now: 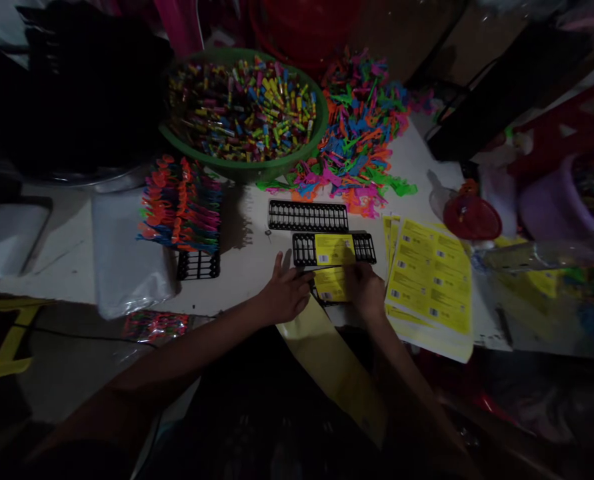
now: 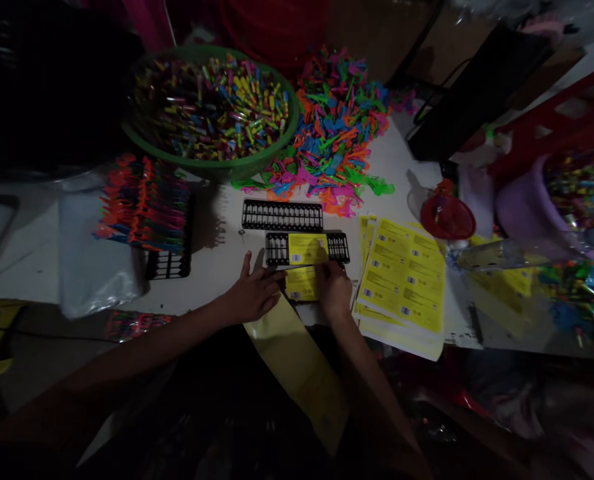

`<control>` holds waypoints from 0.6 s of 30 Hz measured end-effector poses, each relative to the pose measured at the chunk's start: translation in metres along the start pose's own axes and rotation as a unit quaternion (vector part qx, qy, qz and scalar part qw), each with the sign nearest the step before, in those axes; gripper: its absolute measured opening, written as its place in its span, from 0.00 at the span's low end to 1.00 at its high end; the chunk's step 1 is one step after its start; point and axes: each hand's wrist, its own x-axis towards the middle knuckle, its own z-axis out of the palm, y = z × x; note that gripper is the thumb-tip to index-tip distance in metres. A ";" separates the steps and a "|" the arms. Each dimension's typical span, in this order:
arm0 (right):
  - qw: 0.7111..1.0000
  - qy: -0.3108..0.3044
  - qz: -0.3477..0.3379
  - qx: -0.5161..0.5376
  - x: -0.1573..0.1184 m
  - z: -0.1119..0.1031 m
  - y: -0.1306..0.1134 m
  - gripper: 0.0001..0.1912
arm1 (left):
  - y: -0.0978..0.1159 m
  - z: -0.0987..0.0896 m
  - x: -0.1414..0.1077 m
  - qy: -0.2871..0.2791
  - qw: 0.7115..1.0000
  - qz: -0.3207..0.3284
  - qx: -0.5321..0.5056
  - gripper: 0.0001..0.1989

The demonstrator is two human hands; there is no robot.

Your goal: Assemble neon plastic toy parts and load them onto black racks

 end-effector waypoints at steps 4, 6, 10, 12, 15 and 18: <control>0.998 0.033 -0.044 -0.026 0.005 0.006 0.007 0.15 | 0.000 -0.001 0.000 0.000 1.000 -0.002 0.003 0.12; 0.998 0.022 -0.041 -0.032 0.008 0.008 0.010 0.14 | 0.000 -0.001 0.000 -0.001 1.000 -0.002 0.002 0.12; 0.999 0.006 -0.031 -0.042 0.010 0.009 0.010 0.14 | 0.000 -0.001 0.000 0.003 1.000 -0.003 0.001 0.11; 0.998 0.009 -0.029 -0.046 0.010 0.009 0.009 0.15 | 0.000 0.000 0.000 0.007 1.000 -0.004 -0.001 0.11; 0.997 0.015 -0.035 -0.063 0.008 0.009 0.008 0.17 | 0.001 -0.001 0.000 0.009 1.000 -0.006 -0.004 0.11; 0.993 0.019 -0.061 -0.096 0.003 0.012 0.006 0.16 | 0.001 -0.001 0.000 0.010 1.000 -0.009 -0.008 0.11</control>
